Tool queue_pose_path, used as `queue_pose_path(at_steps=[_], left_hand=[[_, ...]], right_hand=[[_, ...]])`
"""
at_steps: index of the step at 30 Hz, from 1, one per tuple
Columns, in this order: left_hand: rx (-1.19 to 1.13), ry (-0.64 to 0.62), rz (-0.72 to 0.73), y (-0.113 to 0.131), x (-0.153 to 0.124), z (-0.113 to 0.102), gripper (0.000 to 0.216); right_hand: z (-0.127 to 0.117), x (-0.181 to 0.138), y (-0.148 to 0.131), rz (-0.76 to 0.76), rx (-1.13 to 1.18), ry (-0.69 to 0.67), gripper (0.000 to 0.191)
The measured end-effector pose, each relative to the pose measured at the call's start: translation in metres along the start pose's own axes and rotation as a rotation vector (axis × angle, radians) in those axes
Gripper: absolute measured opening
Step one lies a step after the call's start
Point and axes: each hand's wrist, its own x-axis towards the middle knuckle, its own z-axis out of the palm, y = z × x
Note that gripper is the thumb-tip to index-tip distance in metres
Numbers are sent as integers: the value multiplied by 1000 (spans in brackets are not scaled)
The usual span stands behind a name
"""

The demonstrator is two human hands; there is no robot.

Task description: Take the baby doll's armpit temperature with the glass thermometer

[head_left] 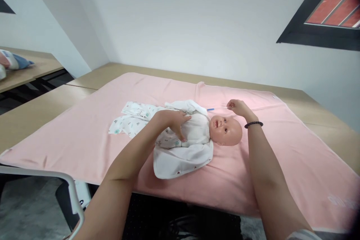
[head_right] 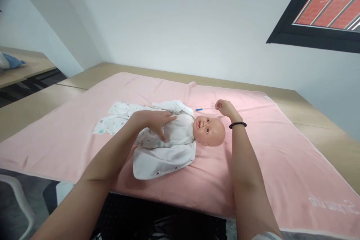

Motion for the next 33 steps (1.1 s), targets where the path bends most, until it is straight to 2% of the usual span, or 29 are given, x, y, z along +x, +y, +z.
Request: queue_pose_path(at_steps=[3, 6, 10, 14, 18, 24, 31, 33], left_hand=[[48, -61, -50, 1, 6, 0, 129], [23, -35, -52, 2, 9, 0, 132], [10, 1, -26, 3, 7, 1, 129], [59, -19, -23, 5, 6, 0, 127], [43, -17, -31, 5, 5, -1, 124], [3, 9, -31, 7, 4, -1, 125], [10, 6, -53, 6, 6, 1, 127], [39, -3, -53, 6, 6, 1, 125]], right_hand=[[-13, -1, -26, -101, 146, 117, 9], [-23, -8, -59, -209, 263, 173, 18], [-21, -27, -102, -342, 349, 136, 17], [-12, -43, -127, -417, 192, 26, 12], [-8, -49, -134, -424, 119, -40, 15], [-7, -47, -137, -448, 124, 8, 16], [-6, -49, -139, -477, 238, -3, 18], [-5, -50, -138, -473, 244, -47, 15]])
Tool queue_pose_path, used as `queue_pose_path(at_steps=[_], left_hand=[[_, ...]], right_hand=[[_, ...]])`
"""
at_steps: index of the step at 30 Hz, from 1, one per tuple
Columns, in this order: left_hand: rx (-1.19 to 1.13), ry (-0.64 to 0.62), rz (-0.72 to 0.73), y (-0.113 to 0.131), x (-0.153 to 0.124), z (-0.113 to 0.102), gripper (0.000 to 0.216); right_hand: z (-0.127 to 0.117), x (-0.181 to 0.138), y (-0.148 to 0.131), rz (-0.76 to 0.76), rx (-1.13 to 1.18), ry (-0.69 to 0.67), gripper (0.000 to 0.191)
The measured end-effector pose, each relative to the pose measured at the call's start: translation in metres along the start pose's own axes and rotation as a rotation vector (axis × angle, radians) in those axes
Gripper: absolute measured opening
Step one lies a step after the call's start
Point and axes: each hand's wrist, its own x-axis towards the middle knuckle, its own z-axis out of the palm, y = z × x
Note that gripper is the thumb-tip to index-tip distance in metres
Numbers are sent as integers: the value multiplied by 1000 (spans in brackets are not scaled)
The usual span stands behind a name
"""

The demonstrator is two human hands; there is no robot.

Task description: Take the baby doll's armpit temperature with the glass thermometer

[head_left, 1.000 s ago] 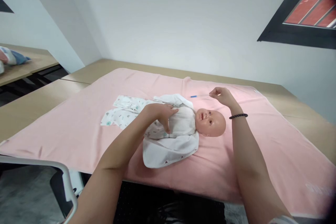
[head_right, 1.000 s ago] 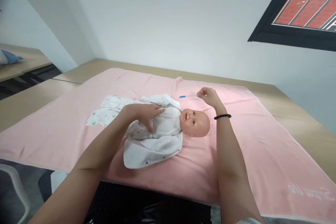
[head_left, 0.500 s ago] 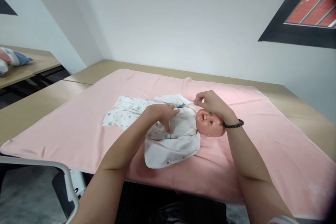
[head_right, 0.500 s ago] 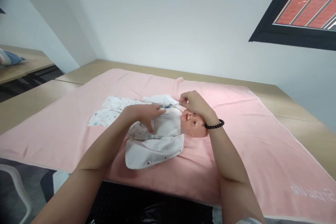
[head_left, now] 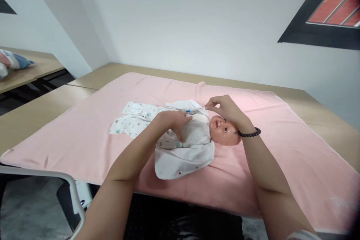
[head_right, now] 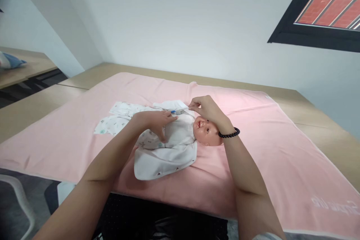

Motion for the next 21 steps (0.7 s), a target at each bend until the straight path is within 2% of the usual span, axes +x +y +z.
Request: queue_pose_path(at_steps=[4, 6, 9, 13, 16, 19, 21], left_hand=[[54, -24, 1, 2, -1, -1, 127], [79, -44, -1, 3, -2, -2, 127], [73, -37, -7, 1, -2, -2, 124], [8, 22, 37, -7, 6, 1, 115], [-47, 35, 99, -15, 17, 4, 116], [-82, 16, 134, -20, 22, 4, 115], [-91, 29, 162, -23, 20, 3, 103]], right_hand=[[-1, -1, 4, 53, -74, -227, 29], [-1, -1, 6, 45, -103, -218, 33], [-1, 0, 9, 26, -138, -150, 29], [1, -1, 11, 74, -131, -250, 29], [3, -2, 11, 129, -90, -332, 34], [3, -2, 9, 124, -85, -324, 33], [2, -2, 7, 117, -92, -293, 33]])
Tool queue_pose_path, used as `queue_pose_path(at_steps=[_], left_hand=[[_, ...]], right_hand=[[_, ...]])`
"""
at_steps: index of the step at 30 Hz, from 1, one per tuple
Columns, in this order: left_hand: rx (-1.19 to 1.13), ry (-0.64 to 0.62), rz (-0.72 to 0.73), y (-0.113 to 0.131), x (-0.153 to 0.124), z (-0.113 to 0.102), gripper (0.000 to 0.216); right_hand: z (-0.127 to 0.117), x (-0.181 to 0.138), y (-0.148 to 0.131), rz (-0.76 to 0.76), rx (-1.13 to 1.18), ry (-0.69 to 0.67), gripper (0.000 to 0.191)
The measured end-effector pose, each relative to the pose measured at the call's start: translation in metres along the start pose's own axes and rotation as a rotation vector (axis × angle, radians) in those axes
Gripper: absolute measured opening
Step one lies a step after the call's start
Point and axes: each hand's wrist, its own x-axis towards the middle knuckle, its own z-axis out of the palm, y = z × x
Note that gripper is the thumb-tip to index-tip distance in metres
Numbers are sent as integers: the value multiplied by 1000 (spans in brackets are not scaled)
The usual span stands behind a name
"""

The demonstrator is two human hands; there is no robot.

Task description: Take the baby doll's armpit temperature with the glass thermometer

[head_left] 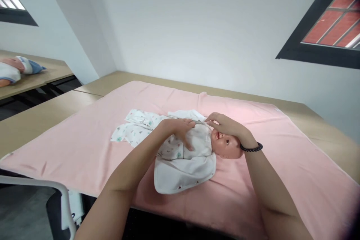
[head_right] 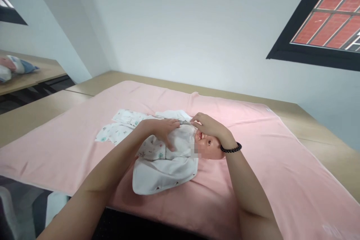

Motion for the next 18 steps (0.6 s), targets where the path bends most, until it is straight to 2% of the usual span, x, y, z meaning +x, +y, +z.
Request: queue_pose_path(at_steps=[3, 6, 8, 10, 13, 16, 18], left_hand=[[-24, 80, 56, -4, -6, -5, 83], [-67, 245, 89, -16, -6, -10, 79], [-107, 388, -6, -31, 0, -9, 78], [-159, 477, -203, -49, 9, -4, 76], [-249, 444, -412, -80, 21, 7, 77], [-343, 416, -461, -105, 27, 14, 75], [-403, 448, -439, -115, 28, 14, 70]], right_hand=[[-1, 0, -2, -8, 10, -21, 36], [0, 0, -1, -31, 40, -82, 35], [0, 0, 1, -46, 79, -113, 33], [0, 0, 3, -55, 119, -137, 32], [0, 0, 6, -21, 125, -108, 37], [0, -2, 6, 31, 80, -17, 44], [0, -4, 5, 45, 101, -43, 51]])
